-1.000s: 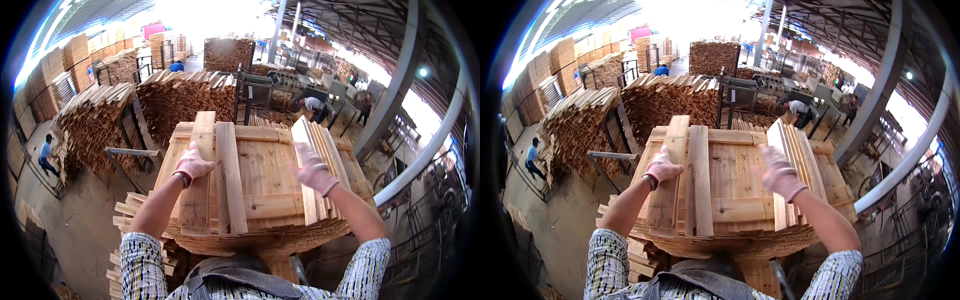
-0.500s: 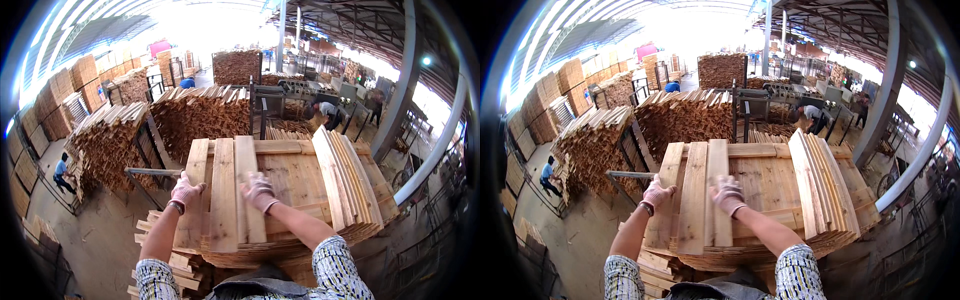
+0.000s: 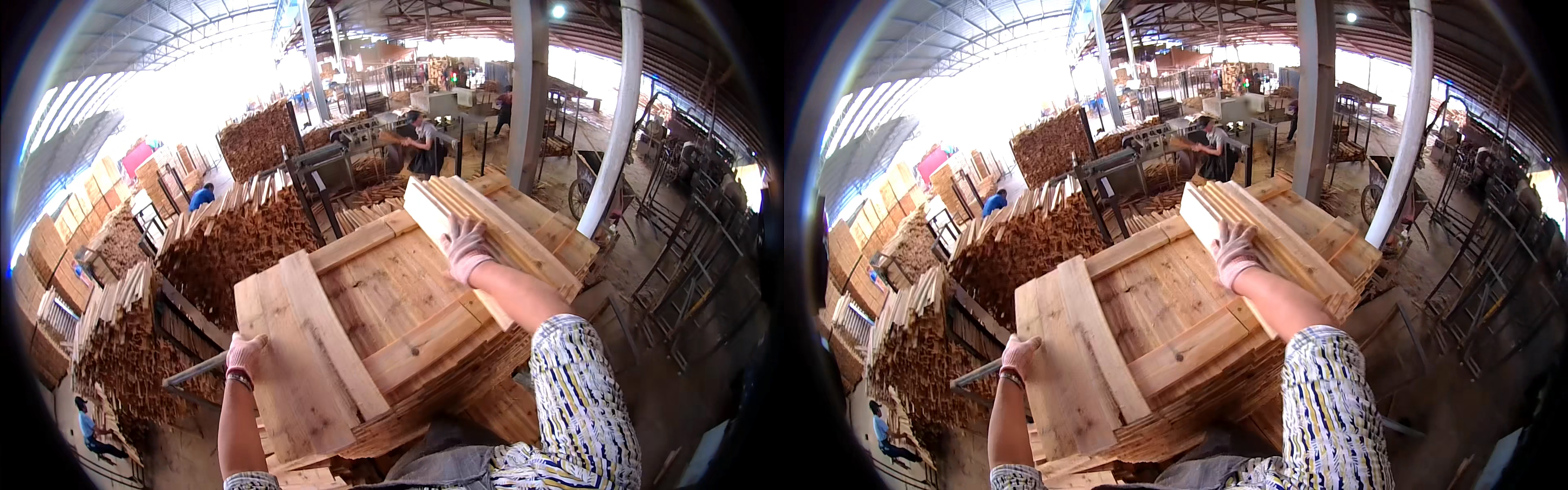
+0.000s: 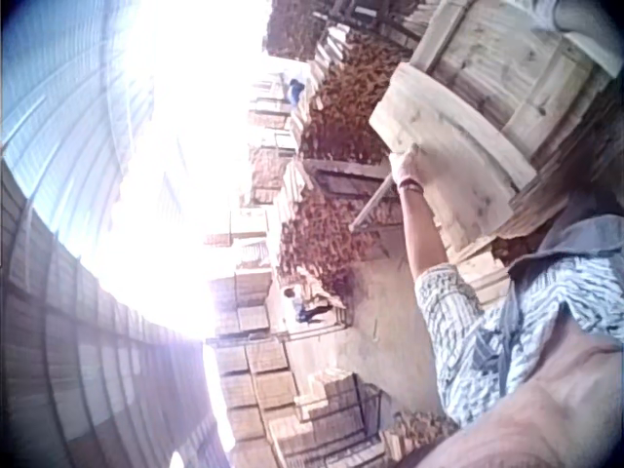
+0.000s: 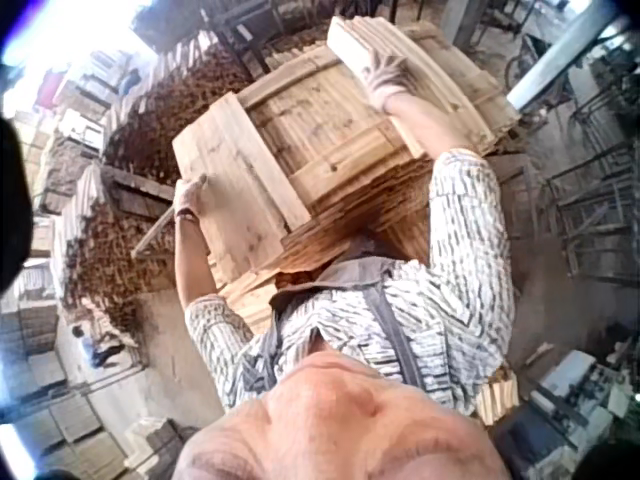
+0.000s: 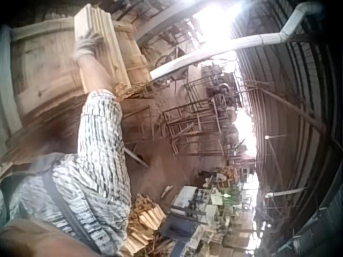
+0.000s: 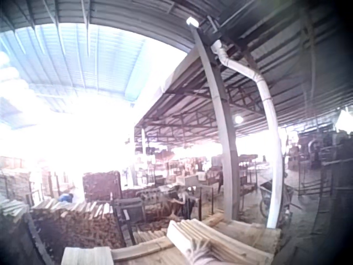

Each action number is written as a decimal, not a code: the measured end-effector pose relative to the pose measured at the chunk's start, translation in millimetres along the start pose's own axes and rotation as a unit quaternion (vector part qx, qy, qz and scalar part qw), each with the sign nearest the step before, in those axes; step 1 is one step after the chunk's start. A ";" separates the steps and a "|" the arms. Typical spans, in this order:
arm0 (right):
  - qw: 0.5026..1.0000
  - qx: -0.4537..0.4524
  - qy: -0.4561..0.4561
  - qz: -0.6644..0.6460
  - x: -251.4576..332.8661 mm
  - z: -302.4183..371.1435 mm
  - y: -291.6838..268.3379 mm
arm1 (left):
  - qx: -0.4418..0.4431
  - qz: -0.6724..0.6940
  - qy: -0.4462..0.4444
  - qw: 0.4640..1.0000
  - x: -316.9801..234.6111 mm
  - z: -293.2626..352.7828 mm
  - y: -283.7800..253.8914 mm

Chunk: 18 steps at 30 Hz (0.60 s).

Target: The person repeatedly picks up stacks of wooden planks from a pile and places them onto a metal rack. The worker wears gloves and handles the wood by hand, organizing the planks into neat stacks on the rack.

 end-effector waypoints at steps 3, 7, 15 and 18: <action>0.997 0.055 0.062 0.008 -1.1 -22.7 68.4 | -0.016 -0.057 0.004 0.998 -13.6 4.0 22.0; 0.991 0.011 0.133 0.008 -17.7 -25.8 40.3 | -0.064 -0.058 0.022 0.996 -16.3 7.2 16.8; 0.964 0.074 0.118 -0.228 -35.8 1.4 -9.3 | 0.024 -0.052 0.005 0.998 -11.8 30.3 13.9; 0.946 -0.022 0.014 -0.324 -19.5 23.6 -65.4 | 0.033 -0.048 0.023 0.998 -4.6 2.0 16.5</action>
Point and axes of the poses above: each hand's wrist, its own z-axis away from the middle knuckle, its own y-axis out of the palm, x = y × z, the point moved 4 cm from there along -z, towards the middle knuckle, and after that the axes turned 2 degrees about z, right-handed, at the moved point
